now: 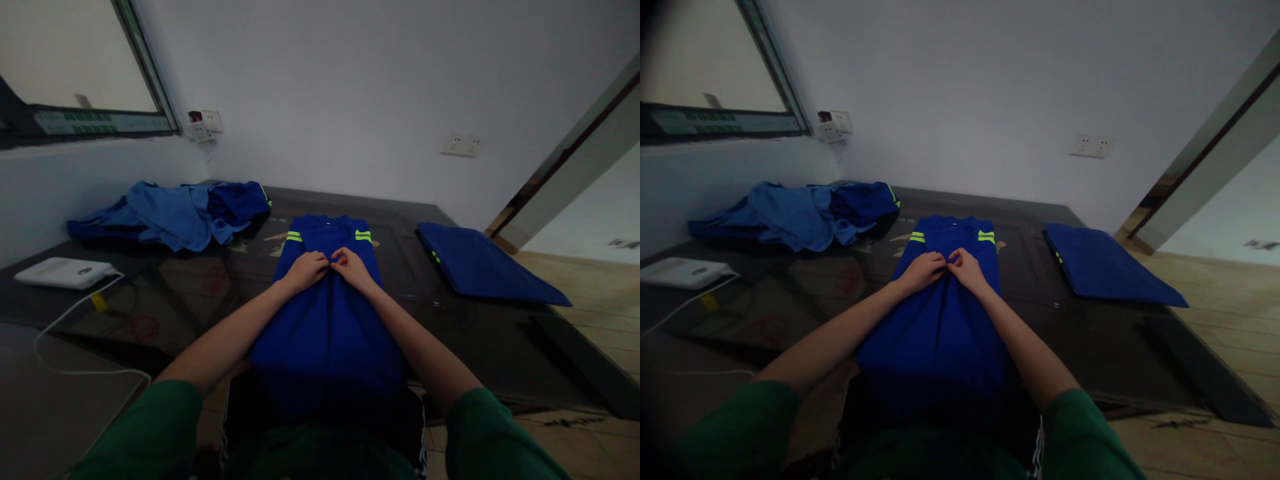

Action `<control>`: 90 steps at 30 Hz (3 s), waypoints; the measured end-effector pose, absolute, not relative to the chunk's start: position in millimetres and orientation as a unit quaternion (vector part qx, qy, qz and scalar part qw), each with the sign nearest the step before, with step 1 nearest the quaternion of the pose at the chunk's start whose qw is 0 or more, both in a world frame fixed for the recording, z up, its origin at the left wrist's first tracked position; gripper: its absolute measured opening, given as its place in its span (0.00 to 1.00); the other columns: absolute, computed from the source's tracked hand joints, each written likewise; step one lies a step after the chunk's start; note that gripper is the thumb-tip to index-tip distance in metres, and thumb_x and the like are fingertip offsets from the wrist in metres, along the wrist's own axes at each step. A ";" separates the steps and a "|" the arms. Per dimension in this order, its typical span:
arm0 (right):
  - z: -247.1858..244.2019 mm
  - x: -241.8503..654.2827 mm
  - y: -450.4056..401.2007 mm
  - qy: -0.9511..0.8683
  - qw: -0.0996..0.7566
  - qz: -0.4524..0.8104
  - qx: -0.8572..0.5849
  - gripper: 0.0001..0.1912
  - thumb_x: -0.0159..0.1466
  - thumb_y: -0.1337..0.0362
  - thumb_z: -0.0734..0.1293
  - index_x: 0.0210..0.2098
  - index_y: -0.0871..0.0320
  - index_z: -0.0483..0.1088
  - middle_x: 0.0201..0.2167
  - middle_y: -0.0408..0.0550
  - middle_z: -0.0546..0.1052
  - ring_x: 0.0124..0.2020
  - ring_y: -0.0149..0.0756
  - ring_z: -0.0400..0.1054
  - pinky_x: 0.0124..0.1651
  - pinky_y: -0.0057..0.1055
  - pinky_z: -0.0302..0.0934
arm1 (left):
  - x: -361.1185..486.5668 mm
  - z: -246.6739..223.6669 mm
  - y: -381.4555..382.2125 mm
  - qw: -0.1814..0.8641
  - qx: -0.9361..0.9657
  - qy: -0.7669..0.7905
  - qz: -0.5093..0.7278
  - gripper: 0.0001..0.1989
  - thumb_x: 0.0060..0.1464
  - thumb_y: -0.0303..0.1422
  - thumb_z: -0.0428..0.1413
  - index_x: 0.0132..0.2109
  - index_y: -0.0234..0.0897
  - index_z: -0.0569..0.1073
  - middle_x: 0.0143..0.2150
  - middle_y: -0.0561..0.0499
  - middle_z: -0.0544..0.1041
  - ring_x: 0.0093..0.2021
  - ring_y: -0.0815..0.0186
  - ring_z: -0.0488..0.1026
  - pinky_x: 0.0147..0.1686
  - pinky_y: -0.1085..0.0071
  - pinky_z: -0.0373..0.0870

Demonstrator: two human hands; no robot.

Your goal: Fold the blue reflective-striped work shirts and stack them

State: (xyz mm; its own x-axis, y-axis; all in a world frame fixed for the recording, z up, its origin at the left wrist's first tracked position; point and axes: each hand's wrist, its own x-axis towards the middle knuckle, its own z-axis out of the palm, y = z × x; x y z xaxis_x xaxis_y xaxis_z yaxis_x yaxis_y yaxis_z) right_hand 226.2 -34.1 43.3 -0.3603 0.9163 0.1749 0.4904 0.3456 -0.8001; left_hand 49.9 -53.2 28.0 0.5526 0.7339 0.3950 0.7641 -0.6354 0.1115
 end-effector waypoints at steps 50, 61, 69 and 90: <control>21.2 233.0 -16.8 -0.852 0.171 0.108 -0.484 0.12 0.70 0.63 0.56 0.42 0.59 0.69 0.44 0.53 0.74 0.47 0.41 0.60 0.45 0.35 0.52 | 51.2 32.0 -56.4 -0.046 -0.883 -0.410 -0.223 0.08 0.55 0.27 0.52 0.43 0.36 0.71 0.42 0.46 0.74 0.45 0.61 0.70 0.48 0.65 0.68; 16.0 235.0 -3.8 -0.852 0.218 0.090 -0.467 0.08 0.65 0.68 0.63 0.44 0.58 0.69 0.43 0.51 0.73 0.46 0.39 0.61 0.46 0.33 0.55 | 77.8 41.7 -59.1 0.004 -0.833 -0.536 -0.139 0.12 0.61 0.39 0.49 0.41 0.36 0.72 0.39 0.46 0.76 0.40 0.60 0.74 0.40 0.67 0.67; 43.8 252.5 69.0 -0.776 0.266 0.007 -0.572 0.18 0.66 0.68 0.59 0.54 0.60 0.67 0.54 0.57 0.69 0.56 0.44 0.60 0.57 0.40 0.55 | 80.5 53.9 -24.9 0.023 -0.868 -0.482 -0.119 0.23 0.55 0.45 0.55 0.55 0.40 0.69 0.56 0.43 0.71 0.59 0.54 0.64 0.61 0.52 0.52; 22.6 310.7 225.9 -0.746 0.257 0.140 -0.598 0.20 0.68 0.65 0.56 0.55 0.59 0.69 0.53 0.54 0.74 0.54 0.37 0.67 0.57 0.33 0.59 | 59.9 28.9 7.6 -0.129 -0.832 -0.539 -0.020 0.43 0.50 0.65 0.42 0.69 0.58 0.45 0.73 0.48 0.36 0.70 0.42 0.32 0.61 0.33 0.33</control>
State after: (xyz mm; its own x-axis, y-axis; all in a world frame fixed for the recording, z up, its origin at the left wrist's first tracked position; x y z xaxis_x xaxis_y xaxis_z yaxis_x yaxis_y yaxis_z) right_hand 310.7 225.9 22.6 -0.1512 0.9647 0.2158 0.8201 0.2443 -0.5175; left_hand 59.9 7.6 28.9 0.4181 0.9022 -0.1060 0.8918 -0.3855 0.2366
